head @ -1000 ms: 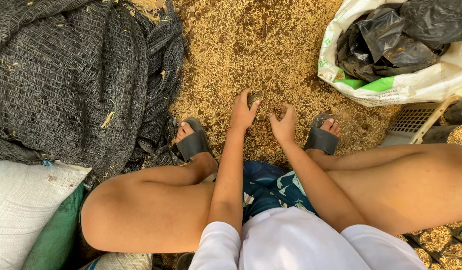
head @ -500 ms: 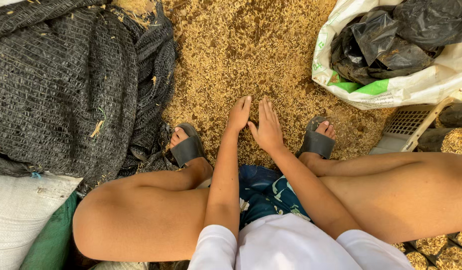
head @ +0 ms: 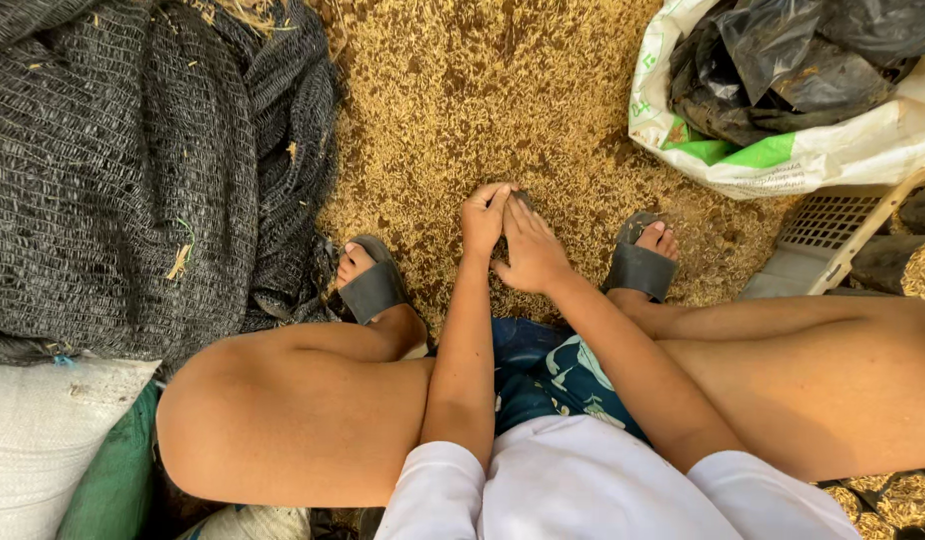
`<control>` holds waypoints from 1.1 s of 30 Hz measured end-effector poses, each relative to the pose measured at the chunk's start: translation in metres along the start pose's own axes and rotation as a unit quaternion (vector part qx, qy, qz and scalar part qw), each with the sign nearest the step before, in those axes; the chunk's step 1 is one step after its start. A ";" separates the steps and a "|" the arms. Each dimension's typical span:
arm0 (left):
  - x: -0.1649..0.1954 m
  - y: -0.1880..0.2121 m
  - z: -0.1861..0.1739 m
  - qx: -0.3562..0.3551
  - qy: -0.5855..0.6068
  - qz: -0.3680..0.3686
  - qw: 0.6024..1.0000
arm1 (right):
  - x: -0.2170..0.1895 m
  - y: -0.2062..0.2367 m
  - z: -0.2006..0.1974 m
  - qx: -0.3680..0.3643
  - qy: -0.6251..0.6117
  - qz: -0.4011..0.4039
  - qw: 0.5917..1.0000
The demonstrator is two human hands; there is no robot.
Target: The person scoops loose granular material from a large pile on the floor, packs it into small black plastic bags, and places the filled bags into a white crate. The person repeats this process continuously.
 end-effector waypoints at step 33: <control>0.000 0.008 -0.010 -0.092 -0.234 -0.015 0.968 | 0.048 0.028 0.018 0.108 -0.194 0.093 0.971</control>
Point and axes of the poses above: each hand's wrist, its own y-axis away from the middle knuckle, its own z-axis out of the palm, x = y × z, the point moved 5 cm from there along -y, towards the middle knuckle, and after that the axes turned 7 degrees about y, right-handed, at the moved point
